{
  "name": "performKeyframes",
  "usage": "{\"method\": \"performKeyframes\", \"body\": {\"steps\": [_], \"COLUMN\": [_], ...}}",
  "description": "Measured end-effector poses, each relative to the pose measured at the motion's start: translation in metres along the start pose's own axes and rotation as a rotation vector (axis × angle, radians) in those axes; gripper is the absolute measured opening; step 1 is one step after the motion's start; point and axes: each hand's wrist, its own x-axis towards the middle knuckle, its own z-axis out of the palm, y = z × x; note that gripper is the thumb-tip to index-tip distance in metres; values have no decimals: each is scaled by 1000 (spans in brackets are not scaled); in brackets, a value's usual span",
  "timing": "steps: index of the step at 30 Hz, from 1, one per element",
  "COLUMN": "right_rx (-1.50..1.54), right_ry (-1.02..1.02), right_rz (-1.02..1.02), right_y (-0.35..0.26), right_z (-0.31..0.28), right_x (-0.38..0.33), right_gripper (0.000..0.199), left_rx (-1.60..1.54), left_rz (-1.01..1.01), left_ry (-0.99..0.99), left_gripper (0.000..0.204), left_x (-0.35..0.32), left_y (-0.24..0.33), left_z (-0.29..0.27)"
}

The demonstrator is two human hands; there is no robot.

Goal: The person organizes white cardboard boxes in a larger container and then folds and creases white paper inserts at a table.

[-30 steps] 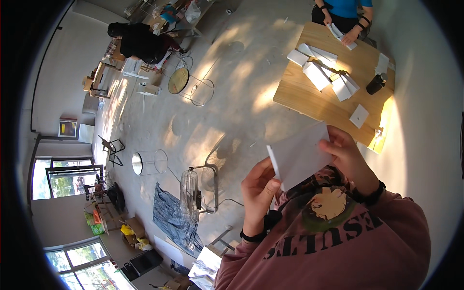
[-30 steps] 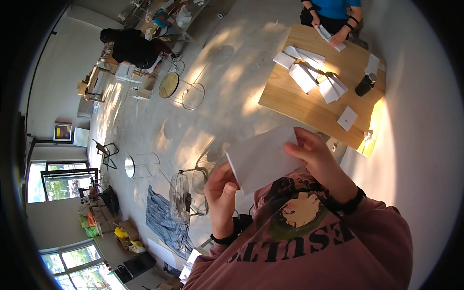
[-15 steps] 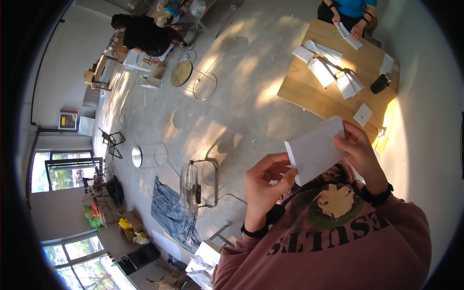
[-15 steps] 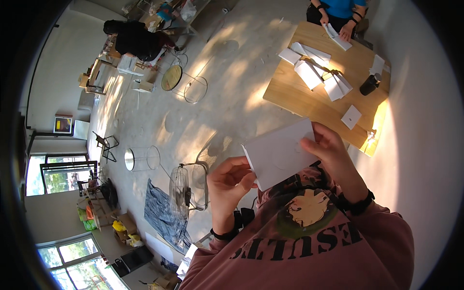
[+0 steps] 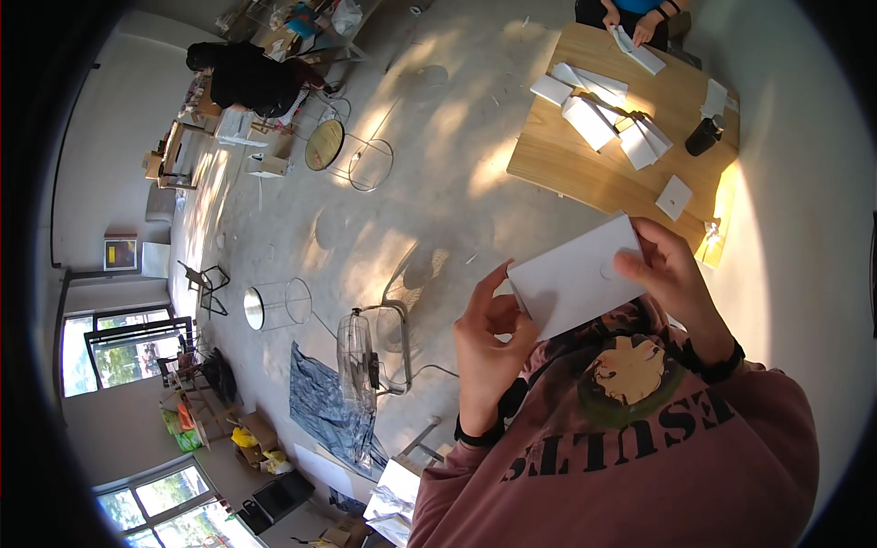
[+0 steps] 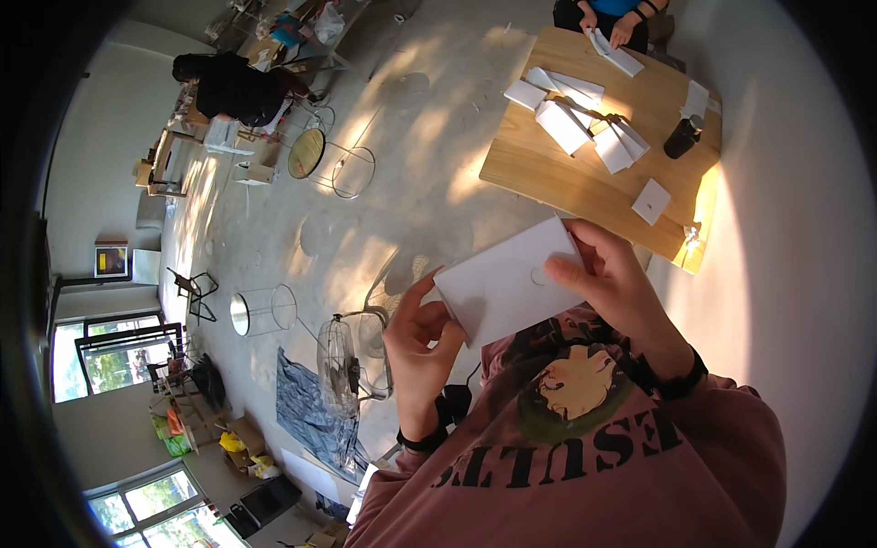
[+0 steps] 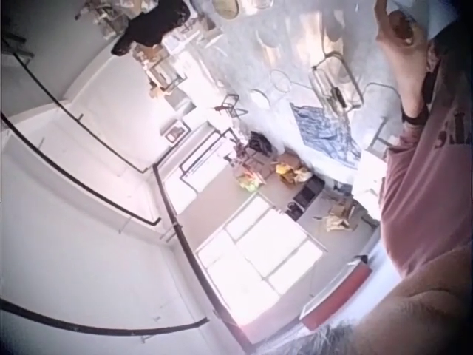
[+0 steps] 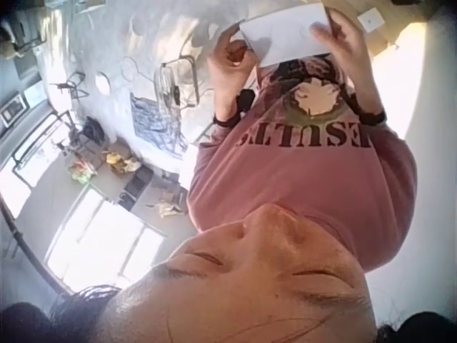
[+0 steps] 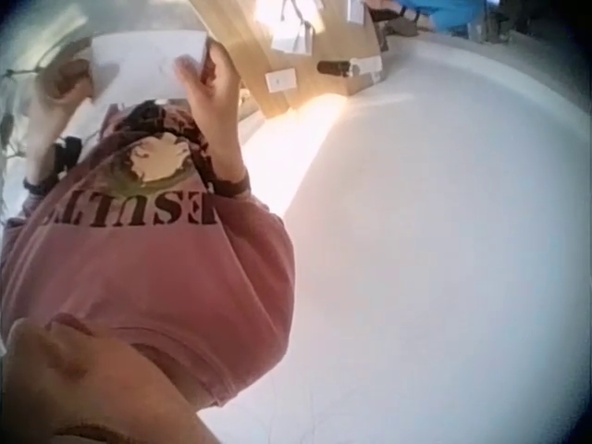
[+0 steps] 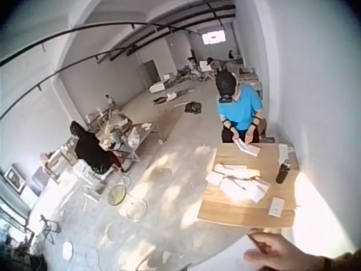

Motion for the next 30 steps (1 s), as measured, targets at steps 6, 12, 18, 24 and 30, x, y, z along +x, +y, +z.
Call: {"method": "performKeyframes", "body": {"steps": [6, 12, 18, 24, 30], "right_rx": [128, 269, 369, 223, 88], "right_ry": [12, 1, -28, 61, 135], "right_rz": [143, 199, 215, 138, 112], "right_y": [12, 21, 28, 22, 16], "right_z": [-15, -24, -32, -32, -39], "right_x": [1, 3, 1, -3, -9], "right_gripper": [37, 38, 38, 35, 37], "left_rx": [-206, -237, -383, -306, -262], "left_rz": [83, 177, 201, 116, -52], "left_ry": [-56, -140, -171, -170, -280], "left_gripper": [50, 33, 22, 40, 56], "left_x": [-4, -4, -3, -4, 2], "left_y": [4, -6, -15, -2, -2], "left_z": [1, 0, 6, 22, 17]}}
